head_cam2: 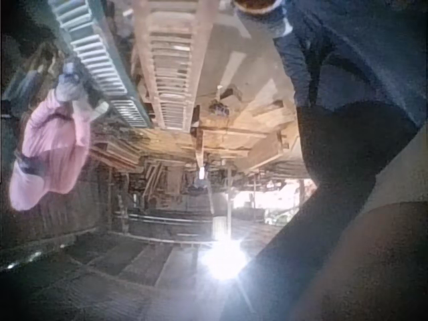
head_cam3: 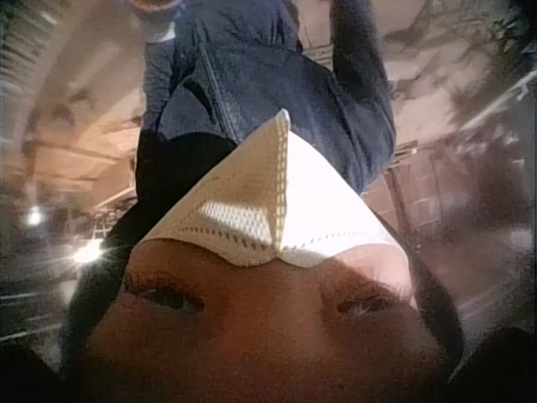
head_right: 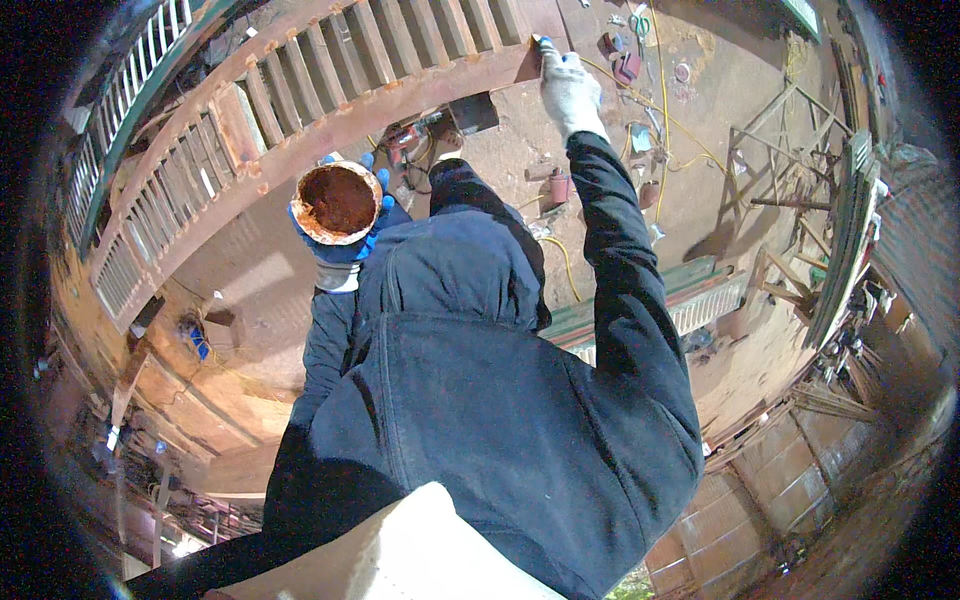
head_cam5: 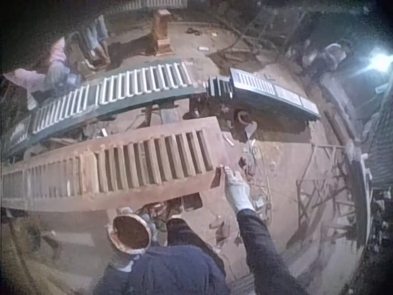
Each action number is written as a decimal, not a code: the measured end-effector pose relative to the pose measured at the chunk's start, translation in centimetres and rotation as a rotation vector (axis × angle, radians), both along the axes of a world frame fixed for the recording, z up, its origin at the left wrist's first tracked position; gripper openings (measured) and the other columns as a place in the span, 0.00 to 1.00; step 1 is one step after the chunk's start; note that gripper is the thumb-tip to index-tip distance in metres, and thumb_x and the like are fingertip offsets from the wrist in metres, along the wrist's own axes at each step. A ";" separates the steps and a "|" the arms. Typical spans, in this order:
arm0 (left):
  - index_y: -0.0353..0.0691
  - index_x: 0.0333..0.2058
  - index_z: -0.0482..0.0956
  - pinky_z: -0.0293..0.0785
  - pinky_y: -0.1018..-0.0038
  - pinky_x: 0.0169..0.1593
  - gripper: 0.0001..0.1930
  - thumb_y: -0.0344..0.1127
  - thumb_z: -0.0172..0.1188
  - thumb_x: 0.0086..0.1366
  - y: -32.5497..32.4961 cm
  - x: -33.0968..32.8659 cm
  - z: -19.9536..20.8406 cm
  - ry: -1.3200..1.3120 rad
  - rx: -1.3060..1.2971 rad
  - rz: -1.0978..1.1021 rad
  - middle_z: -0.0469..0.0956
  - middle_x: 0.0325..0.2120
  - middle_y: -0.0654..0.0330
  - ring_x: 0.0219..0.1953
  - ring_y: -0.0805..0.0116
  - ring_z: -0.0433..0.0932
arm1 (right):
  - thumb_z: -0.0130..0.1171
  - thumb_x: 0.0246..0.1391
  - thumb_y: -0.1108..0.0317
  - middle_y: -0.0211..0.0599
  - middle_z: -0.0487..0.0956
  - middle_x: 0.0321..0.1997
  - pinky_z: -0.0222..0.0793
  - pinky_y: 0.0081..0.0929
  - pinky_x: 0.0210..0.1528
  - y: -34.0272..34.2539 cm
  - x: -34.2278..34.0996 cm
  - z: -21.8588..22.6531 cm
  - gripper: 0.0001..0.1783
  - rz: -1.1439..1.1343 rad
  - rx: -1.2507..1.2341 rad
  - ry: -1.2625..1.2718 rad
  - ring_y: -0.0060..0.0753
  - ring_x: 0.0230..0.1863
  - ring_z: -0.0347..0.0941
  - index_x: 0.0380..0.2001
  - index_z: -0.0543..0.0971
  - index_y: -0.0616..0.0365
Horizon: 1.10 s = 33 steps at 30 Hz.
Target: The person applies a brown finish to a wooden slatted structure using a brush. They repeatedly dip the brush into a small container and paint the top edge of the slats, moving along the structure.
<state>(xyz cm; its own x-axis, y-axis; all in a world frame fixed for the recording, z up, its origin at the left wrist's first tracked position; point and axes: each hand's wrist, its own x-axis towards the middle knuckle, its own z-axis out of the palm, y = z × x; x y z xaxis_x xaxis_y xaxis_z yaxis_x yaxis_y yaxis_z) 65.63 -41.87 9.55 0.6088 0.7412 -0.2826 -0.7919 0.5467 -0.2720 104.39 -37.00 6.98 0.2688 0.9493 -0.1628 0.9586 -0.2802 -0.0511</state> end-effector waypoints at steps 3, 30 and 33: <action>0.54 0.66 0.59 0.56 0.35 0.63 0.44 0.75 0.44 0.58 -0.4 -0.8 -0.4 0.003 -0.009 0.009 0.54 0.67 0.45 0.67 0.31 0.51 | 0.50 0.56 0.69 0.46 0.74 0.44 0.75 0.48 0.37 -1.2 -2.0 -0.3 0.32 0.056 -0.064 0.027 0.52 0.38 0.79 0.65 0.63 0.35; 0.55 0.65 0.60 0.59 0.33 0.61 0.43 0.74 0.47 0.57 2.9 -3.6 2.6 -0.015 0.198 -0.066 0.57 0.66 0.45 0.65 0.32 0.57 | 0.48 0.64 0.58 0.39 0.76 0.46 0.67 0.34 0.49 -7.4 -0.6 2.2 0.22 -0.537 0.289 0.756 0.41 0.47 0.72 0.59 0.71 0.50; 0.52 0.64 0.61 0.60 0.34 0.61 0.44 0.74 0.46 0.58 3.2 -4.9 2.4 0.008 0.145 -0.074 0.58 0.66 0.46 0.64 0.35 0.60 | 0.48 0.65 0.58 0.22 0.70 0.26 0.63 0.20 0.23 -9.2 -5.6 5.2 0.11 -0.933 0.315 1.493 0.20 0.23 0.66 0.44 0.75 0.49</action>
